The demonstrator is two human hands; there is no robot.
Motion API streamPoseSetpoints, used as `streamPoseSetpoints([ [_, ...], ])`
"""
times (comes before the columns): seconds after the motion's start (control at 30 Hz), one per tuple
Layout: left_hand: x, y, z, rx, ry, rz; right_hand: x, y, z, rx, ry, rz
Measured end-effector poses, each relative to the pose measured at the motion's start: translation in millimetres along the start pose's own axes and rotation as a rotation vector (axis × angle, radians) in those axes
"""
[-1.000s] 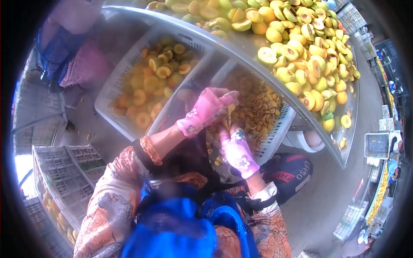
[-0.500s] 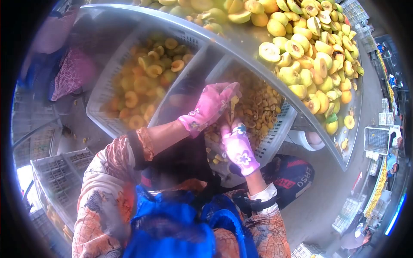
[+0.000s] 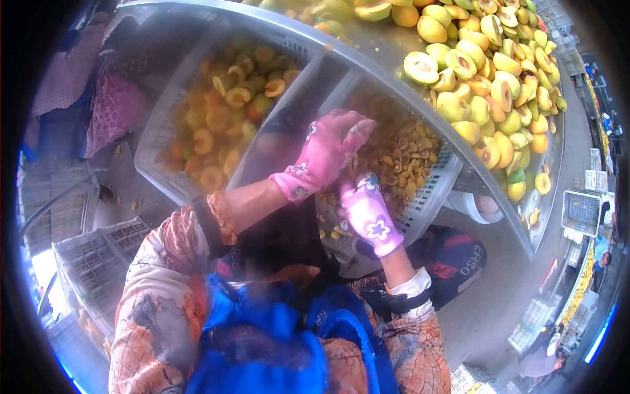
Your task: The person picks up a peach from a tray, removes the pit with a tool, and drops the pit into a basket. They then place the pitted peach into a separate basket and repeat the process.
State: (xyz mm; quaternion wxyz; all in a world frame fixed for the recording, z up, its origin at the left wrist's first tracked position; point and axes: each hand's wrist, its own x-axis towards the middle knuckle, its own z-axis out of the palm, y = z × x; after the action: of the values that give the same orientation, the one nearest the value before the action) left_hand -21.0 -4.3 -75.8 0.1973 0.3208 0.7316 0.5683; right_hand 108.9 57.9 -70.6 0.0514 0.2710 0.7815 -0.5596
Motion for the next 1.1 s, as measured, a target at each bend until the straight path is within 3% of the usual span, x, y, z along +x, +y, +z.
streamPoseSetpoints([
  [0.03, 1, 0, -1, 0.025, -0.058, -0.041, -2, 0, 0, -0.002, 0.000, 0.001],
  [0.13, 0, -3, 2, 0.013, -0.117, -0.123, -6, 1, -7, 0.614, -0.183, 0.310],
  [0.17, -1, 1, 3, 0.014, -0.121, -0.121, 3, 37, 2, 0.241, -0.134, 0.039],
  [0.2, -2, 9, 3, 0.040, -0.135, -0.192, 3, 40, 4, 0.243, -0.133, 0.037],
  [0.27, -2, 9, 4, 0.066, -0.145, -0.264, 2, 44, 9, -0.123, -0.046, -0.033],
  [0.3, 2, 1, 5, 0.095, -0.174, -0.263, -9, 10, -4, 0.462, -0.199, 0.317],
  [0.33, 3, 1, 5, 0.123, -0.206, -0.264, -12, 13, -6, 0.463, -0.198, 0.319],
  [0.4, 7, 10, 0, 0.133, -0.273, -0.308, -17, 12, -14, 1.039, -0.444, 0.361],
  [0.43, 7, 15, -2, 0.146, -0.336, -0.348, -21, -3, -16, 0.727, -0.338, 0.374],
  [0.47, 6, 13, -2, 0.147, -0.334, -0.349, -22, -4, -16, 0.727, -0.341, 0.374],
  [0.53, 2, 11, -2, 0.127, -0.300, -0.274, -24, -5, -16, 0.905, -0.363, 0.324],
  [0.63, -5, 19, -7, -0.030, -0.254, -0.194, -23, 5, -19, 0.933, -0.443, 0.311],
  [0.67, -9, 12, -1, -0.128, -0.193, -0.197, -25, 7, -19, 0.824, -0.319, 0.353],
  [0.7, -12, 25, -4, 0.048, -0.171, -0.111, -27, 9, -13, 0.719, -0.232, 0.370],
  [0.73, -13, 21, -4, 0.041, -0.197, -0.110, -27, 21, -10, 0.584, -0.219, 0.269],
  [0.8, -19, 29, -9, 0.084, -0.133, 0.077, -23, 49, 1, 0.711, -0.050, 0.250],
  [0.83, -21, 45, -20, 0.129, -0.179, -0.044, -26, 33, -14, 0.781, -0.193, 0.330],
  [0.87, -22, 49, -26, 0.155, -0.129, 0.053, -30, 2, -20, 0.917, -0.281, 0.423],
  [0.9, -23, 49, -26, 0.041, -0.036, 0.138, -10, 38, -31, 1.072, -0.563, 0.431],
  [0.93, -25, 59, -33, 0.066, -0.007, 0.220, -19, 11, -22, 0.791, -0.252, 0.284],
  [1.0, -25, 55, -37, 0.238, 0.089, 0.443, -10, 41, -22, 0.678, -0.288, 0.082],
  [1.07, -31, 84, -49, 0.305, -0.048, 0.353, -39, -17, -11, 0.629, -0.164, 0.163],
  [1.1, -28, 85, -49, 0.318, -0.075, 0.376, -51, -53, -15, 1.171, -0.141, 0.583],
])
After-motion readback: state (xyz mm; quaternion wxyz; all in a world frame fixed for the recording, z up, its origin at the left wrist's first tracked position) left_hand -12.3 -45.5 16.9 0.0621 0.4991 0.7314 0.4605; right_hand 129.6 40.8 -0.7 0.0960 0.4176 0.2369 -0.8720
